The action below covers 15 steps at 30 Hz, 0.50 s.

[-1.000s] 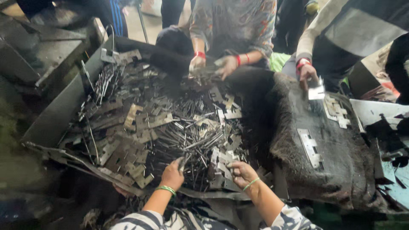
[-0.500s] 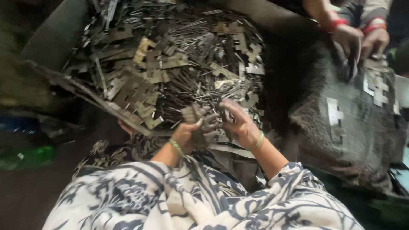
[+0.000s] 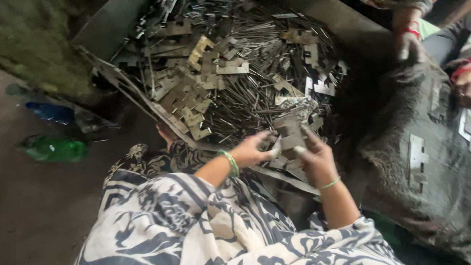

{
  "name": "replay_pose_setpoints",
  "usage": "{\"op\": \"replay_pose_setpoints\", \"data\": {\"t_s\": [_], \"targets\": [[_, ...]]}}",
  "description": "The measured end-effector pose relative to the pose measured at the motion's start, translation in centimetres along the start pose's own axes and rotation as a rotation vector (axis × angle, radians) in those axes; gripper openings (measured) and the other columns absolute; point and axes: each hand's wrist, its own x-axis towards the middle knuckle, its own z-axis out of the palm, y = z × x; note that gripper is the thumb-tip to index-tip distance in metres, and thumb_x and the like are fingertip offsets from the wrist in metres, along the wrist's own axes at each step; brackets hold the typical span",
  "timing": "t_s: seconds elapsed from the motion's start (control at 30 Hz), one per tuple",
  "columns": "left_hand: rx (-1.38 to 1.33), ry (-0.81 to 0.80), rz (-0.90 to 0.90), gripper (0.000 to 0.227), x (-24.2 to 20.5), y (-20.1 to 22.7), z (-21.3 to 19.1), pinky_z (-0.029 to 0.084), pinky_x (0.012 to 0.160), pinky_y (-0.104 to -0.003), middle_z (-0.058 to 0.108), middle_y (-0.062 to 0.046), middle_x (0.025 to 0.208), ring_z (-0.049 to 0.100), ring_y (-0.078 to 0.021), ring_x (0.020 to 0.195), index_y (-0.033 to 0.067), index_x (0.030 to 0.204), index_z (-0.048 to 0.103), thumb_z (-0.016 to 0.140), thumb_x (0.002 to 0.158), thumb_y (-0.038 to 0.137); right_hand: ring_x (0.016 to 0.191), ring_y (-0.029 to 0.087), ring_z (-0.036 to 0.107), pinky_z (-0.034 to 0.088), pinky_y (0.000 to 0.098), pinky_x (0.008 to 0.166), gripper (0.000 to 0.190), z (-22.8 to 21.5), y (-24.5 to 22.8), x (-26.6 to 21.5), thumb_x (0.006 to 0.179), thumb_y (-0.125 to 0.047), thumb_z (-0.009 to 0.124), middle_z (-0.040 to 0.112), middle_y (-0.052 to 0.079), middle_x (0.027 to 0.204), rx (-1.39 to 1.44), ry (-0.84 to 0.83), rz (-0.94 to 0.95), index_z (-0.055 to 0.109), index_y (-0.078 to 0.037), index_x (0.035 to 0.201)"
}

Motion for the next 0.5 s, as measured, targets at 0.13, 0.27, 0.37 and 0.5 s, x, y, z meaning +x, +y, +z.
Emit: {"op": "replay_pose_setpoints", "data": {"t_s": [0.13, 0.27, 0.37, 0.5], "targets": [[1.126, 0.190, -0.393, 0.062, -2.5, -0.6, -7.9, 0.049, 0.098, -0.056, 0.067, -0.015, 0.122, 0.062, -0.0374, 0.118, 0.0138, 0.120, 0.068, 0.083, 0.073, 0.053, 0.096, 0.029, 0.070, 0.061, 0.0363, 0.070, 0.064, -8.3, 0.0, -0.1, 0.089, 0.005, 0.059, 0.067, 0.023, 0.123, 0.307, 0.282, 0.047, 0.047, -0.001, 0.152], [1.383, 0.208, -0.417, 0.065, -3.9, -2.7, -11.0, 0.052, 0.102, -0.049, 0.070, -0.015, 0.121, 0.065, -0.0356, 0.118, 0.0113, 0.115, 0.072, 0.089, 0.066, 0.050, 0.118, 0.033, 0.065, 0.053, 0.0402, 0.094, 0.061, -22.1, 3.5, -0.6, 0.092, 0.010, 0.060, 0.064, 0.024, 0.135, -0.336, 0.699, -0.472, 0.049, 0.009, 0.151], [1.407, 0.329, -0.492, 0.074, -3.5, -5.7, -10.6, 0.040, 0.114, -0.058, 0.062, -0.011, 0.140, 0.054, -0.0381, 0.132, 0.0238, 0.131, 0.072, 0.090, 0.063, 0.046, 0.122, 0.046, 0.064, 0.050, 0.0448, 0.106, 0.055, -31.3, 6.2, -2.8, 0.089, 0.007, 0.060, 0.065, 0.029, 0.130, -1.120, 1.105, -0.301, 0.056, 0.008, 0.144], [1.508, 0.269, -0.662, 0.052, -3.3, -8.4, -11.0, 0.036, 0.118, -0.055, 0.054, -0.009, 0.148, 0.045, -0.0355, 0.141, 0.0330, 0.123, 0.076, 0.080, 0.071, 0.035, 0.120, 0.047, 0.060, 0.049, 0.0470, 0.102, 0.058, -38.0, 8.8, -5.1, 0.085, 0.003, 0.055, 0.060, 0.029, 0.137, -1.243, 0.930, -0.132, 0.058, 0.003, 0.144]]}}
